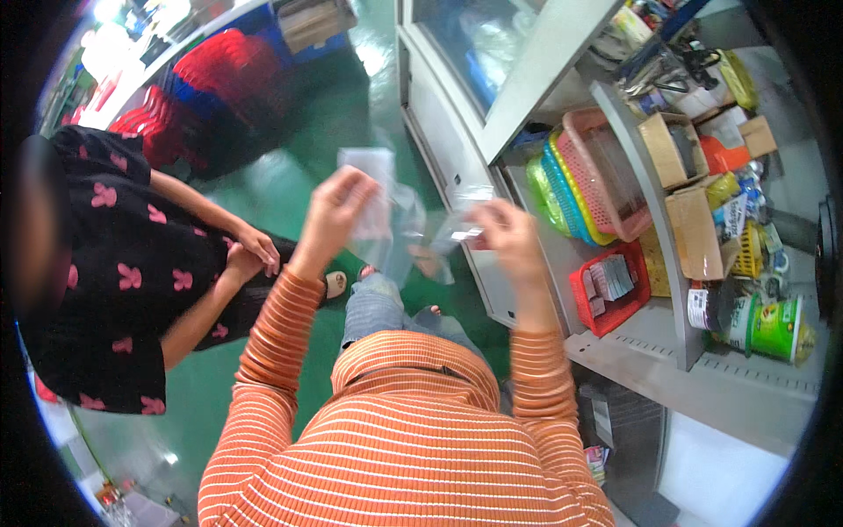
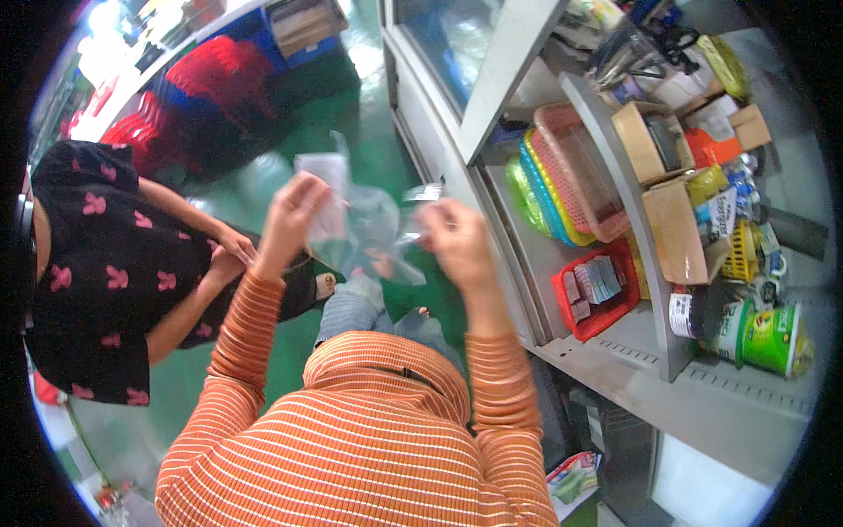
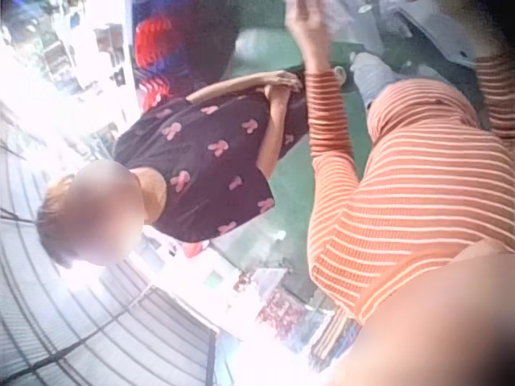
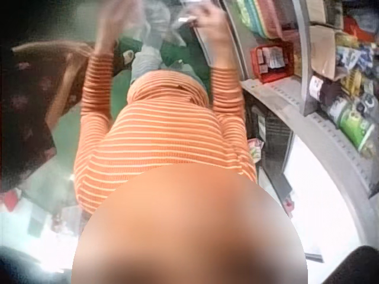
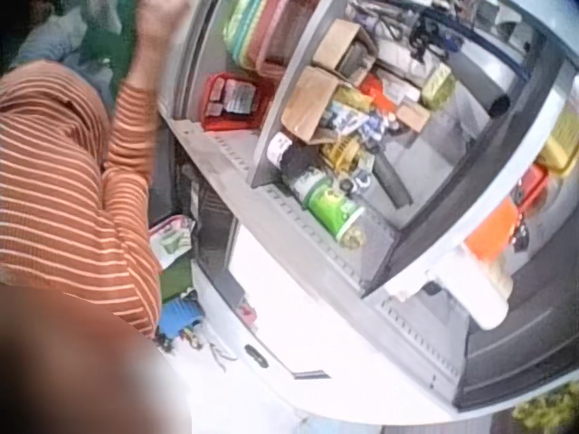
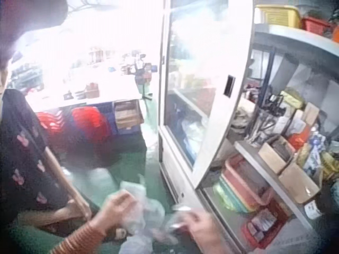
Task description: The person retrieves plastic bags and a small pouch from a refrigerator, then places them on a table. They fold a small paper label and place it inside a plastic bag with the pouch. The person then hands the packed bag to another person.
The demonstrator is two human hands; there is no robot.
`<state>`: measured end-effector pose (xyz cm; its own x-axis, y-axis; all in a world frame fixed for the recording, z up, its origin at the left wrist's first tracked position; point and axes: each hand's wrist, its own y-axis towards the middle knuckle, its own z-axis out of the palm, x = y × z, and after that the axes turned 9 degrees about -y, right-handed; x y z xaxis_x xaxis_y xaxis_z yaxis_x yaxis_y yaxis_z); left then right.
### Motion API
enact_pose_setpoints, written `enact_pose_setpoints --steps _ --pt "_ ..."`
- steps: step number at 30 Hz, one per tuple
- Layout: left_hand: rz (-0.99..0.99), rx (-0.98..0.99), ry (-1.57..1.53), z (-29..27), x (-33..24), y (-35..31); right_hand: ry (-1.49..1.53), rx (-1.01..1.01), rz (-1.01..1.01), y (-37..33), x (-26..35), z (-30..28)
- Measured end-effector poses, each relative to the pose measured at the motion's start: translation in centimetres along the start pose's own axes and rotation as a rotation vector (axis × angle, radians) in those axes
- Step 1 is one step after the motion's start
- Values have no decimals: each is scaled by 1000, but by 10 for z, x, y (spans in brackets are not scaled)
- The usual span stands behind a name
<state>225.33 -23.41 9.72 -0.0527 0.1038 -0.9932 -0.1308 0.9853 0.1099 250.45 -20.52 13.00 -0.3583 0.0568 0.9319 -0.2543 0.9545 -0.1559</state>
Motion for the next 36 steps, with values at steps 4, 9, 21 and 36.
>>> enact_pose_setpoints --steps 4,9,21,36 --pt "-30 101 -173 32 -7 -3 -14 -108 -30 30 8 65" --pt "138 113 121 20 -19 12 113 -32 -66 37 24 72" --pt "-181 120 -309 -51 -20 22 -703 -1350 -518 191 83 -99" --pt "-206 85 -468 -87 1 17 -613 -1088 -344 103 70 -155"
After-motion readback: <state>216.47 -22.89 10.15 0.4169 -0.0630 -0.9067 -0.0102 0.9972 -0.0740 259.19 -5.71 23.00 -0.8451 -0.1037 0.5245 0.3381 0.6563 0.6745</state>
